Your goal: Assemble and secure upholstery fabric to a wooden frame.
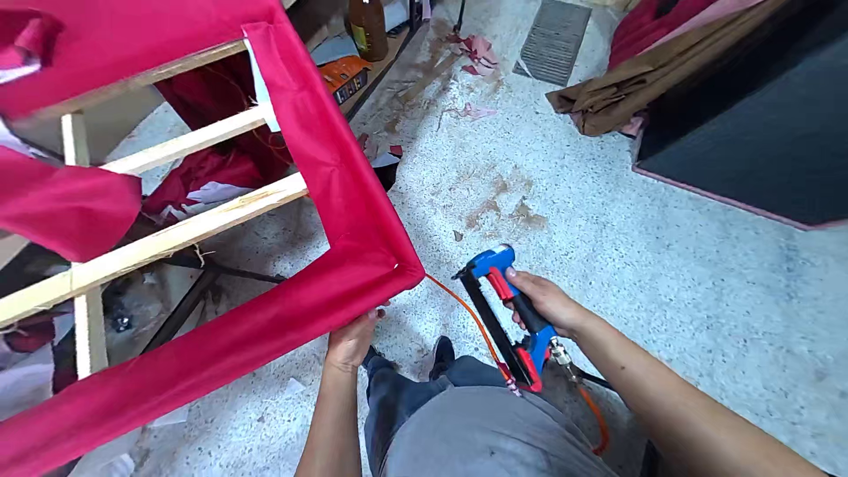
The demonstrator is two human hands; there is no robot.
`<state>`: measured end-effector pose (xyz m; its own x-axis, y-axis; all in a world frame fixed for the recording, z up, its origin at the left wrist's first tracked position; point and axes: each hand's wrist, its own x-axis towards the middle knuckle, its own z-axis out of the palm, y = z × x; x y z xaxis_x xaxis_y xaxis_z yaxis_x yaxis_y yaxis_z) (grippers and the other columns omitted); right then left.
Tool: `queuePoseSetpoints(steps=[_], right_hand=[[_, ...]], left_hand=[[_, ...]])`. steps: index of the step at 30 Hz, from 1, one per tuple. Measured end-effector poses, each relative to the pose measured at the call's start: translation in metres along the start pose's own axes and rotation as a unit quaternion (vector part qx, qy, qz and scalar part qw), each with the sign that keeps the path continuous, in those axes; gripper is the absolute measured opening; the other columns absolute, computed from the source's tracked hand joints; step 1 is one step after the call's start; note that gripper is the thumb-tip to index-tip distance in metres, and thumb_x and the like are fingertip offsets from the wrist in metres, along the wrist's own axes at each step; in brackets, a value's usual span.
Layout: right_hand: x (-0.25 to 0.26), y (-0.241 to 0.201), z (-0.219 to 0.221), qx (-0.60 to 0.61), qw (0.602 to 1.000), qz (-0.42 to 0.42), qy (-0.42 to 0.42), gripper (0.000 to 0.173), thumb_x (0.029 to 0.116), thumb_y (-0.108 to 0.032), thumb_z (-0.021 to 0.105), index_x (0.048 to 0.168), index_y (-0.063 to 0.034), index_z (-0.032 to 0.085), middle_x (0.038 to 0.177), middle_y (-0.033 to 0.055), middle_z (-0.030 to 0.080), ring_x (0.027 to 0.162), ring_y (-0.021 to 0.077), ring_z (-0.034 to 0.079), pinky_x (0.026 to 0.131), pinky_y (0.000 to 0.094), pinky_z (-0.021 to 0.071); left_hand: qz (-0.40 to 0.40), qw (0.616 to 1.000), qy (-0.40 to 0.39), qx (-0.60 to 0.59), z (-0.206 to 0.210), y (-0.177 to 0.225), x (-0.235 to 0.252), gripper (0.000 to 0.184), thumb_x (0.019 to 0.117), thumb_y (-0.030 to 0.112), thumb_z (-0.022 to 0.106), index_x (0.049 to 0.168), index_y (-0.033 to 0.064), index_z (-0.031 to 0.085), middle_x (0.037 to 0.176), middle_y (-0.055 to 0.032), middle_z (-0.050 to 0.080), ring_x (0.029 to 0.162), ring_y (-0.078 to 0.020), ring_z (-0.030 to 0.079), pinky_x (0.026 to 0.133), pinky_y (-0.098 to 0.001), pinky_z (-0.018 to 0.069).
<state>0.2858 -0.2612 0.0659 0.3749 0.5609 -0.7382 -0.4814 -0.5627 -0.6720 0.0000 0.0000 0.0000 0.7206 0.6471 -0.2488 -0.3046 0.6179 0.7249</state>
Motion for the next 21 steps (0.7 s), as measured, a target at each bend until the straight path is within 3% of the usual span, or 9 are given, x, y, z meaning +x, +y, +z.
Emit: queuePoseSetpoints(steps=[2, 3, 5, 7, 11, 14, 16, 18, 21], right_hand=[[0.008, 0.013, 0.011, -0.021, 0.999, 0.027, -0.036, 0.054, 0.1063, -0.057, 0.042, 0.128, -0.0098, 0.058, 0.081, 0.0121, 0.066, 0.059, 0.0208, 0.065, 0.052, 0.0346, 0.0584], [0.010, 0.021, 0.019, -0.027, 0.997, 0.039, -0.053, 0.055, 0.1059, -0.058, 0.042, 0.127, -0.0099, 0.058, 0.080, 0.0113, 0.066, 0.058, 0.0198, 0.065, 0.052, 0.0339, 0.0581], [0.013, 0.036, 0.033, -0.018, 0.994, 0.068, -0.089, 0.056, 0.1055, -0.060, 0.041, 0.123, -0.0099, 0.059, 0.079, 0.0082, 0.064, 0.059, 0.0175, 0.063, 0.055, 0.0321, 0.0571], [0.017, 0.053, 0.049, 0.019, 0.988, 0.110, -0.106, 0.056, 0.1062, -0.060, 0.038, 0.121, -0.0096, 0.060, 0.078, 0.0062, 0.064, 0.061, 0.0162, 0.063, 0.057, 0.0311, 0.0566], [0.029, 0.081, 0.095, 0.110, 0.975, 0.150, -0.125, 0.060, 0.1058, -0.062, 0.034, 0.115, -0.0109, 0.064, 0.078, 0.0060, 0.064, 0.064, 0.0155, 0.062, 0.059, 0.0334, 0.0561], [0.032, 0.084, 0.126, 0.082, 0.975, 0.131, -0.161, 0.059, 0.1023, -0.064, 0.043, 0.117, -0.0109, 0.065, 0.085, 0.0072, 0.070, 0.072, 0.0164, 0.068, 0.064, 0.0361, 0.0603], [0.031, 0.088, 0.144, 0.037, 0.973, 0.109, -0.200, 0.063, 0.0958, -0.066, 0.056, 0.123, -0.0097, 0.064, 0.092, 0.0067, 0.071, 0.079, 0.0160, 0.070, 0.072, 0.0359, 0.0610], [0.034, 0.090, 0.170, 0.005, 0.969, 0.100, -0.225, 0.069, 0.0884, -0.068, 0.064, 0.124, -0.0094, 0.062, 0.093, 0.0057, 0.071, 0.081, 0.0157, 0.070, 0.075, 0.0364, 0.0611], [0.034, 0.092, 0.213, 0.030, 0.965, 0.090, -0.245, 0.060, 0.0913, -0.061, 0.065, 0.122, -0.0094, 0.063, 0.095, 0.0044, 0.072, 0.084, 0.0138, 0.071, 0.077, 0.0343, 0.0610]], left_hand=[[0.040, 0.990, 0.132, 0.000, 0.004, -0.006, 0.002, 0.028, 0.0801, 0.008, 0.081, 0.105, 0.0101, 0.070, 0.101, -0.0126, 0.074, 0.088, -0.0248, 0.071, 0.079, -0.0441, 0.0596], [0.056, 0.982, 0.181, 0.010, 0.005, -0.006, 0.003, 0.024, 0.0878, 0.003, 0.070, 0.111, 0.0091, 0.064, 0.102, -0.0109, 0.072, 0.089, -0.0234, 0.069, 0.080, -0.0446, 0.0588], [0.071, 0.965, 0.252, 0.028, 0.009, -0.001, 0.006, 0.026, 0.1003, 0.001, 0.051, 0.126, 0.0073, 0.055, 0.112, -0.0084, 0.067, 0.101, -0.0203, 0.065, 0.090, -0.0448, 0.0558], [0.064, 0.956, 0.284, 0.045, 0.007, 0.005, 0.007, 0.030, 0.1056, 0.003, 0.041, 0.135, 0.0038, 0.050, 0.120, -0.0101, 0.063, 0.109, -0.0192, 0.061, 0.096, -0.0439, 0.0523], [0.000, 0.966, 0.240, 0.092, -0.032, 0.016, -0.027, 0.029, 0.1024, 0.006, 0.052, 0.131, 0.0036, 0.054, 0.117, -0.0109, 0.067, 0.106, -0.0214, 0.065, 0.094, -0.0454, 0.0549], [0.025, 0.986, 0.163, -0.011, -0.061, 0.039, -0.062, 0.030, 0.0798, 0.004, 0.078, 0.109, 0.0066, 0.069, 0.101, -0.0144, 0.074, 0.090, -0.0257, 0.071, 0.084, -0.0464, 0.0588], [0.033, 0.993, 0.105, -0.049, -0.074, 0.055, -0.075, 0.028, 0.0750, 0.010, 0.086, 0.101, 0.0122, 0.076, 0.095, -0.0104, 0.074, 0.085, -0.0213, 0.071, 0.084, -0.0422, 0.0593], [0.043, 0.995, 0.079, -0.045, -0.082, 0.067, -0.074, 0.033, 0.0720, 0.017, 0.090, 0.102, 0.0148, 0.077, 0.098, -0.0094, 0.075, 0.086, -0.0208, 0.072, 0.083, -0.0418, 0.0597], [0.013, 0.996, 0.088, 0.004, -0.092, 0.074, -0.066, 0.051, 0.0645, 0.026, 0.096, 0.109, 0.0151, 0.074, 0.108, -0.0089, 0.075, 0.100, -0.0232, 0.071, 0.092, -0.0468, 0.0589]])
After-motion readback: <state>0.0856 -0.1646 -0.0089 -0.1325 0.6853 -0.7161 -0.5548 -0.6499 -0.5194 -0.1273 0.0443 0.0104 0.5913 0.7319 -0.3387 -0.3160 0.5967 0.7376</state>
